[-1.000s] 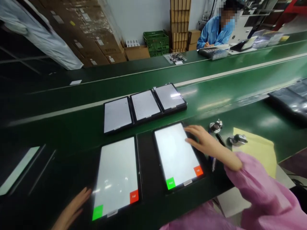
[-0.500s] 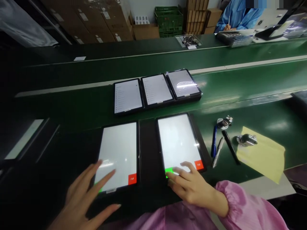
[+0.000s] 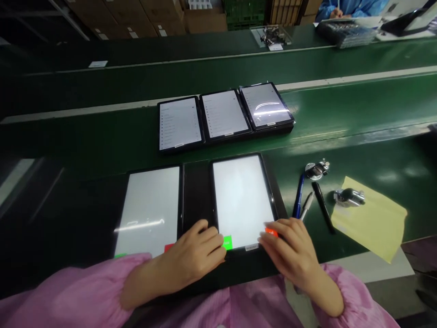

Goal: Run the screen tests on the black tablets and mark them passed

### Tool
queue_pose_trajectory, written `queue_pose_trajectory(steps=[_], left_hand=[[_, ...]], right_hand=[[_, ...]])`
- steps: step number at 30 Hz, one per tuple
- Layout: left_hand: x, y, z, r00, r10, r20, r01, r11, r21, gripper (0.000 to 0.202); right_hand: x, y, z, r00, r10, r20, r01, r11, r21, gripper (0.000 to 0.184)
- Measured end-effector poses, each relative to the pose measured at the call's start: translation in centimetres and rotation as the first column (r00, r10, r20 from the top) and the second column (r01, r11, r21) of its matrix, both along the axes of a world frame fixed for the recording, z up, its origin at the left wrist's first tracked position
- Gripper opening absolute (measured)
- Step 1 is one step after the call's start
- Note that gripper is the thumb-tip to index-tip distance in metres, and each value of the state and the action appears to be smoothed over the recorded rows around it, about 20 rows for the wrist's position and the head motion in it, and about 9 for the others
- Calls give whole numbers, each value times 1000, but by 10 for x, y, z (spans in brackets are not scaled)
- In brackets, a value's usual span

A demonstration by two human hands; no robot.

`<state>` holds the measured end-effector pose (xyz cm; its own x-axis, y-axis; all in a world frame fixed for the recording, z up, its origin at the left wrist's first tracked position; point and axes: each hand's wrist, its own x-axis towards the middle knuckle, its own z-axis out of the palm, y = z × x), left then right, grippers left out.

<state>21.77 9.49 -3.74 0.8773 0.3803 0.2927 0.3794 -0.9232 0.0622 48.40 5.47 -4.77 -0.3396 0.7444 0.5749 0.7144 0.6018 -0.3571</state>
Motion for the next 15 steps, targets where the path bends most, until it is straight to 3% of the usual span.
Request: queue_pose_trajectory(steps=[3, 8, 12, 15], left_hand=[[-1, -12, -7, 995, 61, 85, -62, 998, 2, 32], [1, -18, -6, 979, 112, 168, -111, 994, -20, 30], [2, -19, -2, 991, 0, 134, -10, 997, 73, 24], [1, -7, 7, 993, -62, 100, 50, 991, 123, 26]], right_hand=[[24, -5, -10, 996, -79, 28, 82, 991, -104, 22], [42, -14, -27, 993, 0, 116, 18, 988, -156, 59], [37, -20, -35, 999, -6, 48, 12, 990, -139, 64], [30, -23, -40, 998, -49, -43, 43, 989, -142, 65]])
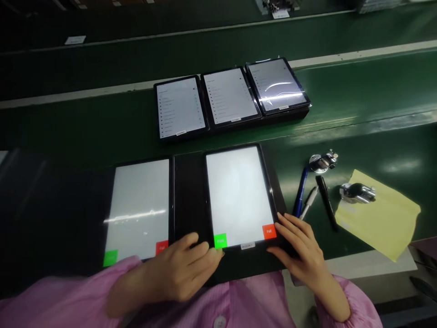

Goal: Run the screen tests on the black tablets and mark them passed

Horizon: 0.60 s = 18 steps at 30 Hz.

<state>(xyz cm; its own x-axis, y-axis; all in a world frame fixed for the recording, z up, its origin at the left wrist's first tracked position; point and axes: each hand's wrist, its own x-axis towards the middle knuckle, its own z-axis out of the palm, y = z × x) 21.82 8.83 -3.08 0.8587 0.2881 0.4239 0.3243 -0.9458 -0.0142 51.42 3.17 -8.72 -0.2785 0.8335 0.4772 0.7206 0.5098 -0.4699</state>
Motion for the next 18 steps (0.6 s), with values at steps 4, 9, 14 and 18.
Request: queue_pose_trajectory(steps=[4, 9, 14, 18], left_hand=[[-6, 57, 26, 994, 113, 16, -114, 986, 123, 25], [-19, 134, 65, 897, 438, 54, -441, 887, 139, 26], [-25, 155, 80, 761, 640, 105, -634, 768, -87, 34], [-14, 163, 68, 724, 687, -63, -664, 669, -335, 25]], right_hand=[[-4, 0, -2, 996, -21, -83, 17, 999, -47, 68], [0, 4, 2, 997, -17, -76, 7, 991, -132, 81], [1, 7, 6, 1000, -6, -8, 5, 995, -104, 76], [-2, 9, 6, 999, -4, -49, 0, 997, -74, 70]])
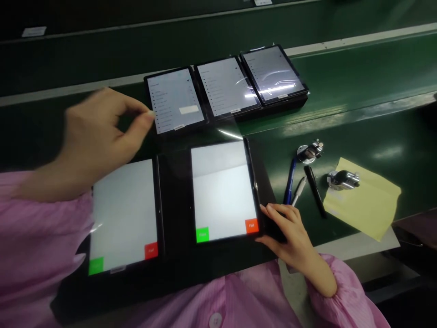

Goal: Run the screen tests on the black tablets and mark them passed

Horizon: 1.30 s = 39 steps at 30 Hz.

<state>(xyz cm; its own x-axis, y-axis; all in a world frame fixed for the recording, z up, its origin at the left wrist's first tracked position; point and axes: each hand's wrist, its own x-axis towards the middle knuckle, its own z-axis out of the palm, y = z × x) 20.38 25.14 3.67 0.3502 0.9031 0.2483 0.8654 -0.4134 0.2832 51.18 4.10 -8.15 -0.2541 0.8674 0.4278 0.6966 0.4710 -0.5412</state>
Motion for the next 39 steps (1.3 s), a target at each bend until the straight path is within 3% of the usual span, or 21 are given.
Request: queue_pose_trajectory(steps=[1, 3, 5, 10, 15, 17, 21, 24, 27, 29, 32, 33, 35, 37, 39], left_hand=[[5, 3, -5, 1000, 28, 6, -27, 989, -144, 21], [15, 8, -16, 998, 67, -9, -65, 914, -400, 15], [24, 12, -25, 998, 49, -29, -57, 848, -527, 12], [24, 16, -37, 1000, 19, -18, -26, 834, -551, 13], [5, 16, -36, 993, 72, 94, -7, 828, -561, 13], [-2, 13, -29, 983, 98, 158, -3, 860, -510, 13], [-14, -1, 1, 982, 26, 186, 20, 970, -242, 15], [-20, -22, 26, 979, -71, 192, 75, 997, -11, 14], [-23, -51, 33, 966, -203, 158, 179, 971, 157, 13], [-23, -75, 20, 924, -340, 177, 310, 934, 175, 13], [-19, -114, -18, 798, -545, 259, 535, 837, 112, 21], [-18, -126, -30, 770, -601, 216, 606, 794, 49, 25], [-24, -147, -49, 753, -642, 143, 650, 760, -13, 34], [-45, -160, -57, 819, -560, 122, 566, 824, -17, 36], [-80, -169, -56, 937, -323, 132, 327, 945, -8, 29]], right_hand=[[0, 0, 0, 1000, 2, -6, -2, 1000, -3, 70], [0, 0, -1, 1000, 4, -20, -5, 1000, -22, 70], [0, -1, -2, 999, 8, -46, -10, 999, -42, 71], [-4, -3, -6, 998, -2, -66, -2, 998, -62, 67], [-3, 4, -3, 999, -19, 50, 20, 999, -30, 60], [3, 11, 5, 989, 32, 142, -32, 999, 3, 57], [13, 32, 30, 964, 150, 220, -167, 984, 61, 47], [13, 52, 45, 991, 109, 83, -110, 994, 6, 34], [7, 80, 49, 982, 94, -166, -122, 977, -173, 33], [0, 104, 48, 934, 126, -335, -239, 915, -324, 39], [-13, 135, 45, 901, 139, -411, -349, 796, -495, 58], [-19, 142, 45, 912, 158, -378, -349, 782, -517, 64], [-35, 146, 45, 947, 222, -234, -308, 839, -450, 66], [-53, 136, 44, 970, 242, -28, -242, 943, -227, 62], [-69, 114, 43, 956, 267, 119, -272, 962, 24, 53]])
